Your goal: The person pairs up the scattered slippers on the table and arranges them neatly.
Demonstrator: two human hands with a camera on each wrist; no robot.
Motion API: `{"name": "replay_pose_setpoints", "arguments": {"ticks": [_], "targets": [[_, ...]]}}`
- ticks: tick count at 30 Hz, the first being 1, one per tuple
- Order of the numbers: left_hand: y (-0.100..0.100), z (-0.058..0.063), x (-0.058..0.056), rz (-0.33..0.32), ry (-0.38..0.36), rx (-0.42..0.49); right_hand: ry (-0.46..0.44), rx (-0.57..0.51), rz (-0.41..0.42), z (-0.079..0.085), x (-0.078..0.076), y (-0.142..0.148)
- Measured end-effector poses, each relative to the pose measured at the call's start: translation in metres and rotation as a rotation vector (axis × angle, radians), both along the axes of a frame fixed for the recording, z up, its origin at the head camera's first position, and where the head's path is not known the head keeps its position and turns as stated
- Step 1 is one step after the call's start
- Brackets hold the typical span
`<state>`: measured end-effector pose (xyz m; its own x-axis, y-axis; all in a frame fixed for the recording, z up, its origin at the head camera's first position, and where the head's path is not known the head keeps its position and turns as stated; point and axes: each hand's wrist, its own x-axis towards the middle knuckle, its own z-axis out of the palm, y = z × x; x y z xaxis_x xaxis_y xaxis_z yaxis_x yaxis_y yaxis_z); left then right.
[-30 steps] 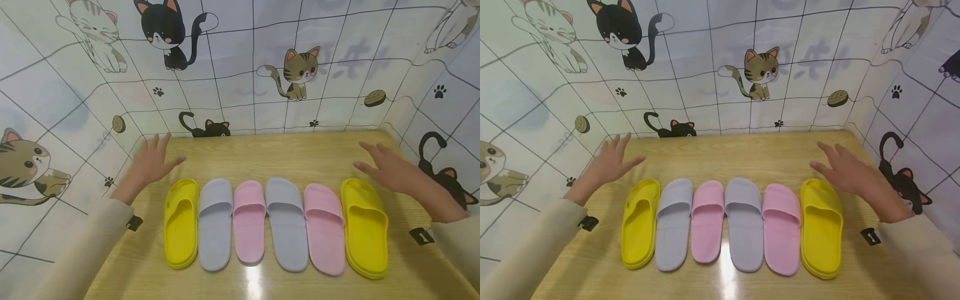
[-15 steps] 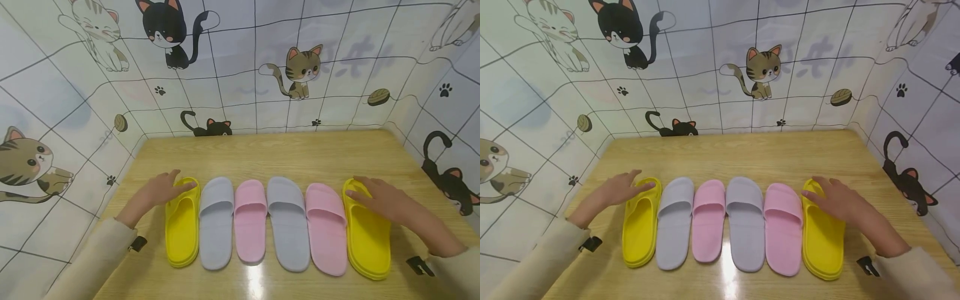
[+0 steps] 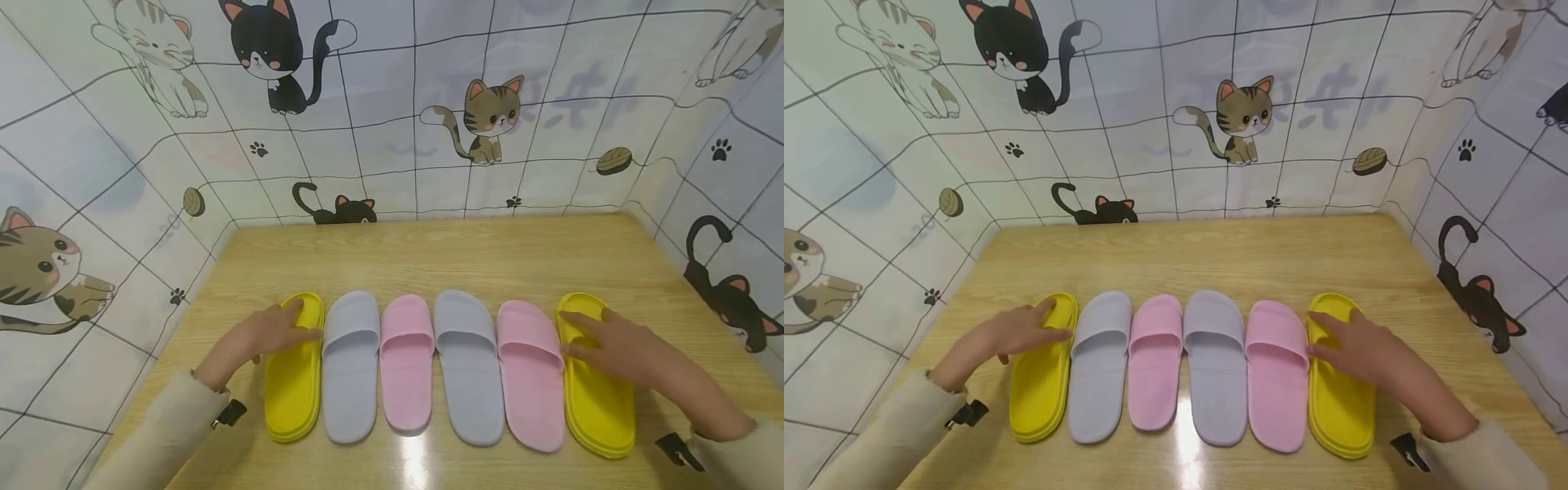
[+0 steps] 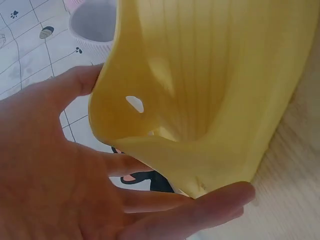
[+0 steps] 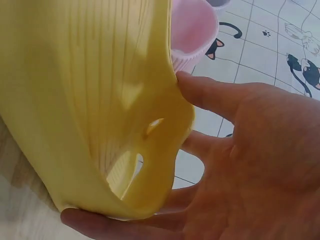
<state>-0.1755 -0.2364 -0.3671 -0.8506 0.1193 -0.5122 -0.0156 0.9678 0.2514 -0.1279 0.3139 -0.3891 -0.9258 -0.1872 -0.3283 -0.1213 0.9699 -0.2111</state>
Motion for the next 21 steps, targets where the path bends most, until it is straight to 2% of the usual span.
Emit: {"name": "replay_pose_setpoints", "arguments": {"ticks": [8, 15, 21], "targets": [[0.001, 0.004, 0.003, -0.008, -0.077, 0.014, 0.028, -0.034, 0.009, -0.003, -0.005, 0.003], [0.001, 0.002, 0.003, -0.005, -0.087, 0.041, 0.023, -0.09, 0.042, -0.004, -0.024, 0.01], [0.001, -0.001, 0.003, 0.006, -0.089, 0.041, 0.058, -0.139, 0.075, -0.003, -0.044, 0.021]]}}
